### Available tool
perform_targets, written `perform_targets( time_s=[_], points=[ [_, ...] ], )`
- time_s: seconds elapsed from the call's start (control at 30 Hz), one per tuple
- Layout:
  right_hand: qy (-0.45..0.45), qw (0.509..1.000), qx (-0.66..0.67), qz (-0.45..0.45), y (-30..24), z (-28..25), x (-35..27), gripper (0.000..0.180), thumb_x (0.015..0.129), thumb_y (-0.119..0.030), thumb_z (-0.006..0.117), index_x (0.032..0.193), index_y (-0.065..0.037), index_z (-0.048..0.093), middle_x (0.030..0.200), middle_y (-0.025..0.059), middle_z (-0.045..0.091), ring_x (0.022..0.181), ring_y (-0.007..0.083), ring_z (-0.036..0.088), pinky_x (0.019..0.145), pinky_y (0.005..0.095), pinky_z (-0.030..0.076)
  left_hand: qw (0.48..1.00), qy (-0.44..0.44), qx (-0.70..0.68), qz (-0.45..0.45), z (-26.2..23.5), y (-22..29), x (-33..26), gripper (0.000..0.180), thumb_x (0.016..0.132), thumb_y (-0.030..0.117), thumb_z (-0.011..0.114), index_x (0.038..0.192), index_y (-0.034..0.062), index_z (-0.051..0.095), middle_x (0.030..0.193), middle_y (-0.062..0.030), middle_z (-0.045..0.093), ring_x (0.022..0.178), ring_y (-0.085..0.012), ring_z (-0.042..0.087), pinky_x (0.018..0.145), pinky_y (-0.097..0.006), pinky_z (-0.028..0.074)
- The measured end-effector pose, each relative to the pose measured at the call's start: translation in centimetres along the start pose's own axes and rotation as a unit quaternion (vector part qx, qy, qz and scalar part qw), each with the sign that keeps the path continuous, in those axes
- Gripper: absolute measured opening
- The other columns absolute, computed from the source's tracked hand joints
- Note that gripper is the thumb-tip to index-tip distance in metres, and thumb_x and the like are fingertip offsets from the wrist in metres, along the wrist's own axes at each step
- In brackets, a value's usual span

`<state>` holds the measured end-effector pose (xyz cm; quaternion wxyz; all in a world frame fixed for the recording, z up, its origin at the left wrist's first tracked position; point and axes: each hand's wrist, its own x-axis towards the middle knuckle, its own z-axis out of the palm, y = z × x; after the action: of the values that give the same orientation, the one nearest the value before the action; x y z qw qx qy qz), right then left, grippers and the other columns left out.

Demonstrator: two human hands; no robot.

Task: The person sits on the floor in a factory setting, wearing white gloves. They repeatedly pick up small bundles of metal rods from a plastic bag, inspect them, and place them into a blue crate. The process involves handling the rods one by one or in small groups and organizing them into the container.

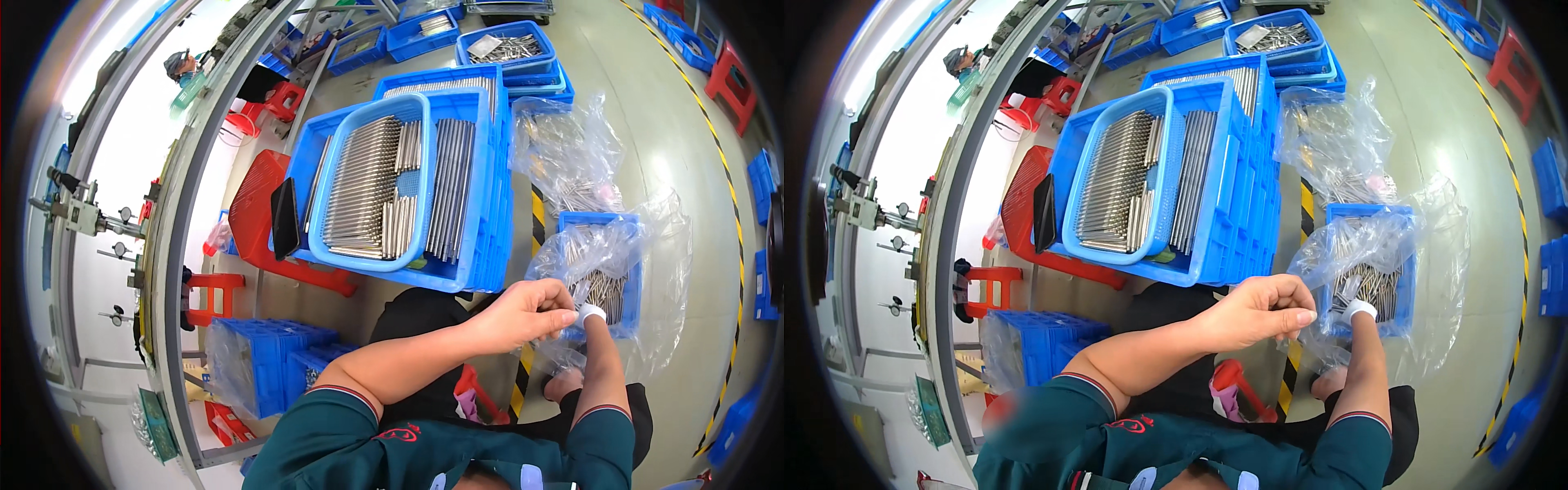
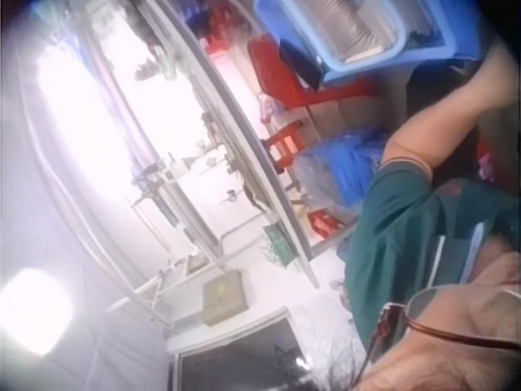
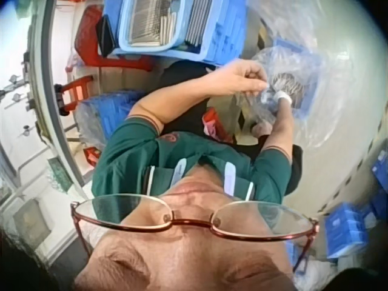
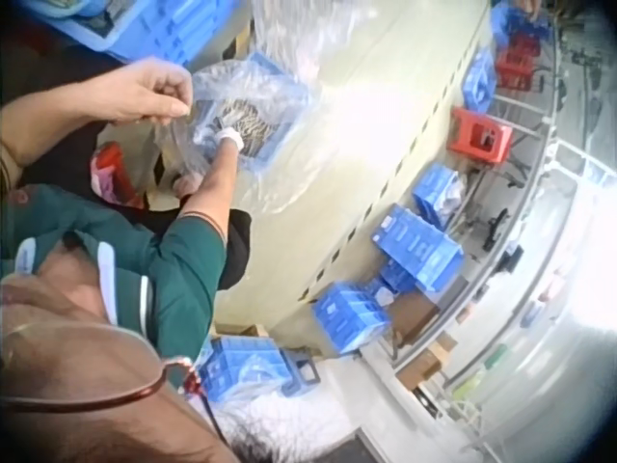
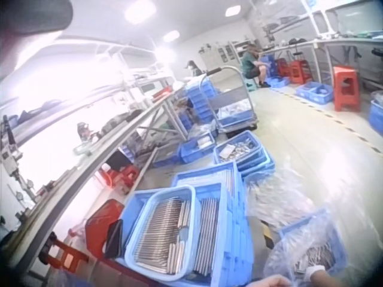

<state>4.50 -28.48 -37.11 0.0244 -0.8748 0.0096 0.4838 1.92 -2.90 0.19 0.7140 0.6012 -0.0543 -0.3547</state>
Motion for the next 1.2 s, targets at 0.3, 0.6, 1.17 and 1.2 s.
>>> perform_targets(
  time_s=[0.3,0.6,1.17,1.2],
  points=[
    [0.054,0.998,0.001,0.028,-0.6,2.2,4.4,0.029,0.081,-0.022,0.055,0.106,-0.013,0.069,0.113,0.0106,0.064,0.107,0.0266,0.061,0.086,0.0384,0.049,1.000,-0.003,0.000,0.003,-0.4,-0.1,-0.3,0.023,0.091,0.024,0.059,0.098,0.0029,0.055,0.078,0.0001,0.056,0.071,-0.0068,0.055,0.061,-0.022,0.044],
    [0.053,0.992,-0.113,0.026,-0.3,0.5,4.4,0.029,0.085,-0.028,0.053,0.105,-0.014,0.069,0.107,0.0072,0.067,0.098,0.0246,0.064,0.074,0.0386,0.051,1.000,0.005,0.005,0.003,-0.6,0.0,-0.7,0.024,0.091,0.025,0.059,0.098,0.0025,0.054,0.078,-0.0001,0.055,0.071,-0.0073,0.055,0.061,-0.023,0.045],
    [-0.026,0.981,-0.125,0.147,-3.3,1.5,3.5,0.024,0.078,-0.021,0.063,0.099,-0.017,0.072,0.096,-0.0015,0.069,0.078,0.0157,0.067,0.046,0.0393,0.049,0.999,-0.004,0.036,0.008,-0.5,0.1,-0.7,0.022,0.092,0.024,0.058,0.097,0.0022,0.054,0.078,0.0005,0.055,0.071,-0.0068,0.054,0.062,-0.023,0.044],
    [-0.031,0.981,-0.111,0.154,-3.0,1.6,3.4,0.024,0.078,-0.021,0.063,0.100,-0.017,0.072,0.097,-0.0017,0.069,0.079,0.0156,0.067,0.046,0.0394,0.050,0.999,-0.004,0.038,0.010,-0.5,0.2,-0.7,0.022,0.092,0.024,0.058,0.097,0.0022,0.054,0.078,0.0005,0.055,0.071,-0.0068,0.054,0.063,-0.023,0.044]
  ],
)
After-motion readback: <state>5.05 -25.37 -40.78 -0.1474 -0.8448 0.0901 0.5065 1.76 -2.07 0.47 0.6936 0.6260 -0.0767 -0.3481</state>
